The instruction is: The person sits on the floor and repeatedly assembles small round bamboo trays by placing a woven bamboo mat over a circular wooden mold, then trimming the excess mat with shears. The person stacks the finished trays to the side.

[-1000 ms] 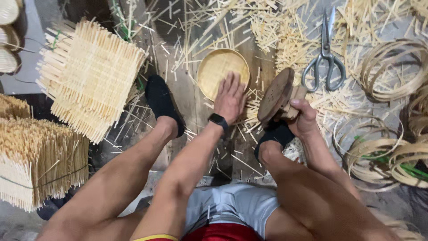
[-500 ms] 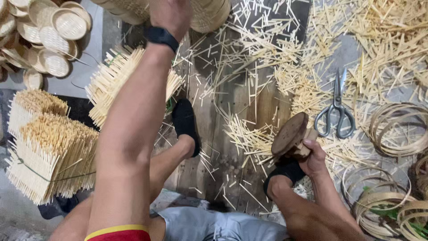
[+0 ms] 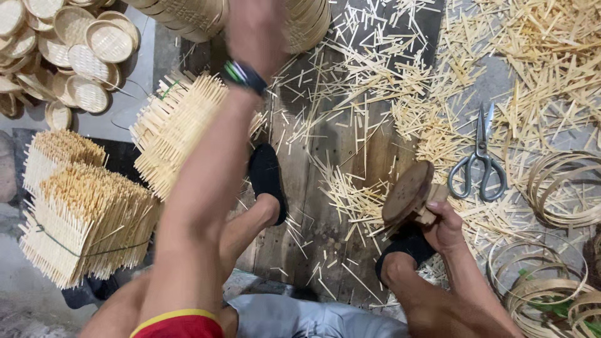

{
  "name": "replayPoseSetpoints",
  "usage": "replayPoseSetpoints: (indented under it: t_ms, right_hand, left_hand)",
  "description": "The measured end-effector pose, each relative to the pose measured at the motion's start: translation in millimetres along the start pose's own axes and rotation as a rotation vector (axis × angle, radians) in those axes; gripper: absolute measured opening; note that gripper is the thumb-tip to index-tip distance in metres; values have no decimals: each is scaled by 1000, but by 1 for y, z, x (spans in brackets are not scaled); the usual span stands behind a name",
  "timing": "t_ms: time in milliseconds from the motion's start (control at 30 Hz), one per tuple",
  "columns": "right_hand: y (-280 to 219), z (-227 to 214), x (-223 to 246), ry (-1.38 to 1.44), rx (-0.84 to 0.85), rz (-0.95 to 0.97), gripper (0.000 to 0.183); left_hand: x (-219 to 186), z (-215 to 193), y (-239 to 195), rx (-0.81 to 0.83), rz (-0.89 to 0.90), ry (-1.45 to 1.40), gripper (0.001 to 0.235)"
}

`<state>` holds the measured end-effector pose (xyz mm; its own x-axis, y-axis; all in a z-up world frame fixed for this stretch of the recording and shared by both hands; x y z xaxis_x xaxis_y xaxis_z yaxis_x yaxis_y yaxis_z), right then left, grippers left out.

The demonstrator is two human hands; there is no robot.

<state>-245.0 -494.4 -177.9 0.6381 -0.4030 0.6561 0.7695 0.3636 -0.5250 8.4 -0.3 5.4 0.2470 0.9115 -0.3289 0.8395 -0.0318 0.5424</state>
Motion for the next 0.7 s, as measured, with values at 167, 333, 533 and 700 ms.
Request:
replayPoseSetpoints:
  t_ms: [167, 333, 533, 700]
  right_hand:
    - [29, 62, 30, 73, 119, 40, 54]
    - [40, 117, 59, -277, -114, 129, 59]
    - [35, 111, 34, -666, -187, 260, 44]
    - [27, 70, 10, -589, -227, 144, 46]
  left_hand:
    - [-168, 73, -182, 944, -1054, -796, 71]
    - [-170, 129, -287, 116, -1202, -1228, 54]
    - [-57, 43, -245, 375, -575, -142, 59]
    - [53, -57, -235, 525, -731, 454, 75]
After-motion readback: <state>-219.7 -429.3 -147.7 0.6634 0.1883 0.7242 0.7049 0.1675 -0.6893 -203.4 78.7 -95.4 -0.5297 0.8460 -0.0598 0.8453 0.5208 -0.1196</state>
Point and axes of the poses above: each hand's wrist, its own y-axis towards the middle knuckle, its own z-axis out of the palm, x = y × z, the point moved 1 cm from there along y, towards the middle knuckle, and after that the axes turned 9 degrees about -y, right-handed, at the moved point
